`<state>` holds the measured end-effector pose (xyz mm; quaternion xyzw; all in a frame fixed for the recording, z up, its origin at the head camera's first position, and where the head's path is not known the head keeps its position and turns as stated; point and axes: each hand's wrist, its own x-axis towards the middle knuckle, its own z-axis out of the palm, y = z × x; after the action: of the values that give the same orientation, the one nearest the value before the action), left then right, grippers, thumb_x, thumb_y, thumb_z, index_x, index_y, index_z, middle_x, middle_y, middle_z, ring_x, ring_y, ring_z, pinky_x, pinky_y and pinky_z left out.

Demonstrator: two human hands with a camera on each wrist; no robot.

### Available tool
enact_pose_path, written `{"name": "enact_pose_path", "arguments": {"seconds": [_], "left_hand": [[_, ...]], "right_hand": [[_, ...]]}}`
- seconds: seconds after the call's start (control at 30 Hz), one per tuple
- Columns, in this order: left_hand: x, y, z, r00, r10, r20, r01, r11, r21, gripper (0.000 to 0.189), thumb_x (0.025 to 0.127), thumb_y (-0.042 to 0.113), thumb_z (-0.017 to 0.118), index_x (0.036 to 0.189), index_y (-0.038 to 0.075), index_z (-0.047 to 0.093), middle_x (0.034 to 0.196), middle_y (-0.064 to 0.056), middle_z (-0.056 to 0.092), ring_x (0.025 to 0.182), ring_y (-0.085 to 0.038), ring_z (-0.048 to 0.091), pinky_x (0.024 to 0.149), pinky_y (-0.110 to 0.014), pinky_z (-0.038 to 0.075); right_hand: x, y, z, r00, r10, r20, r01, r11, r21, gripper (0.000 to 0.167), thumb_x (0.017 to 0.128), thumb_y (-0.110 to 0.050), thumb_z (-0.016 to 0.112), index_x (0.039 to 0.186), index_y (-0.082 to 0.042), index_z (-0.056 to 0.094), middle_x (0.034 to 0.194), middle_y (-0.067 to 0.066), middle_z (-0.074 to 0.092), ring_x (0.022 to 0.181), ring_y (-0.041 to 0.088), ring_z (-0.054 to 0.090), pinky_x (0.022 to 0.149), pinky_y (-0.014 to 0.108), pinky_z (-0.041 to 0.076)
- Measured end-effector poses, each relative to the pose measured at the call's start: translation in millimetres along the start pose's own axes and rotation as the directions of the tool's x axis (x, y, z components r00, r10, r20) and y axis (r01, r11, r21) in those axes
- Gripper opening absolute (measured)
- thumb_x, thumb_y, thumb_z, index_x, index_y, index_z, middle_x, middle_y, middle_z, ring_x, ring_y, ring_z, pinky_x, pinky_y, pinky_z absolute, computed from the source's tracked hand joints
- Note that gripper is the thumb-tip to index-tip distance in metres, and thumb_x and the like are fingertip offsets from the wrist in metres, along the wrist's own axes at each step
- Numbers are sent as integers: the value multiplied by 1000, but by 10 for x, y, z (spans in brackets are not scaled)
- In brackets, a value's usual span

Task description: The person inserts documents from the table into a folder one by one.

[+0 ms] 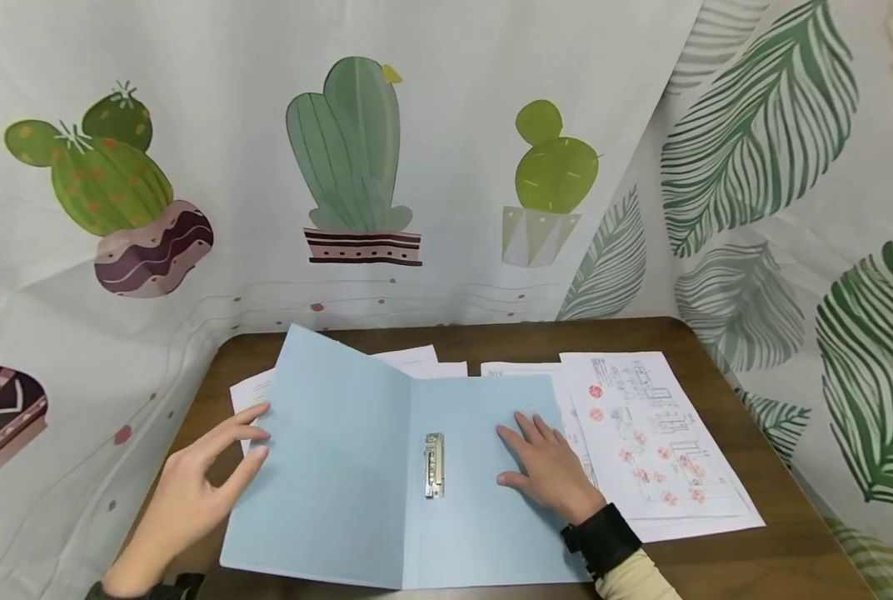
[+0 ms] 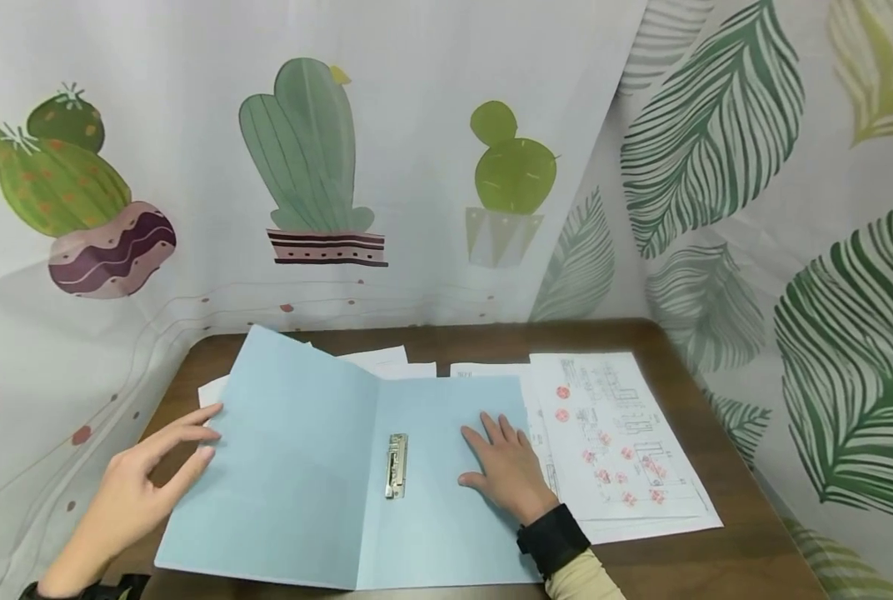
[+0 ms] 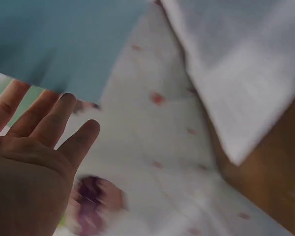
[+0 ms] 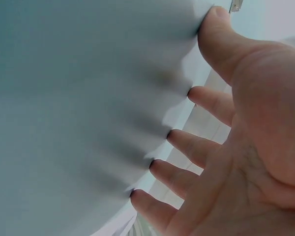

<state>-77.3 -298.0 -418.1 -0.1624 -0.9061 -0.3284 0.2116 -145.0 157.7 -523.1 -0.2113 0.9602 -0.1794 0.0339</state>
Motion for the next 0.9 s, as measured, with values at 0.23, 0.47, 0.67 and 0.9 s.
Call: {"name": "enact_pose_path", "arguments": {"seconds": [0.23,0.47,0.67,0.9], "left_hand": [[-373,-470,124,965,-182,187,156,977,144,31,91,26,80,120,20,72,145,-16,59,139,-30,50,116,-44,35],[-400,-388,661,910,-242,337,112,925,362,52,88,32,81,131,7,67,144,-33,52,136,-60,40,101,-84,21],[-241,-15,1205,903,-193,384,65,944,322,57,91,29,79,137,1,63,149,-33,47,138,-51,45,104,-73,35],[-155,336,1682,876,-256,408,141,947,290,76,88,46,78,142,-3,57,152,-44,33,141,-64,27,108,-73,30]], "right_hand": [[10,21,17,1000,5,19,-5,1000,2,72,87,-42,80,148,-13,55,159,22,40,147,49,33,112,67,31],[5,23,7,1000,8,-17,-9,1000,-13,72,86,-42,81,147,-13,57,158,22,42,146,49,35,111,67,32],[-4,15,17,1000,12,-15,-12,1000,-2,71,86,-41,82,146,-12,58,158,22,42,146,49,35,112,67,32],[7,29,23,1000,19,-22,-19,1000,-12,72,86,-43,81,147,-13,57,159,21,41,147,48,34,113,67,30]]}}
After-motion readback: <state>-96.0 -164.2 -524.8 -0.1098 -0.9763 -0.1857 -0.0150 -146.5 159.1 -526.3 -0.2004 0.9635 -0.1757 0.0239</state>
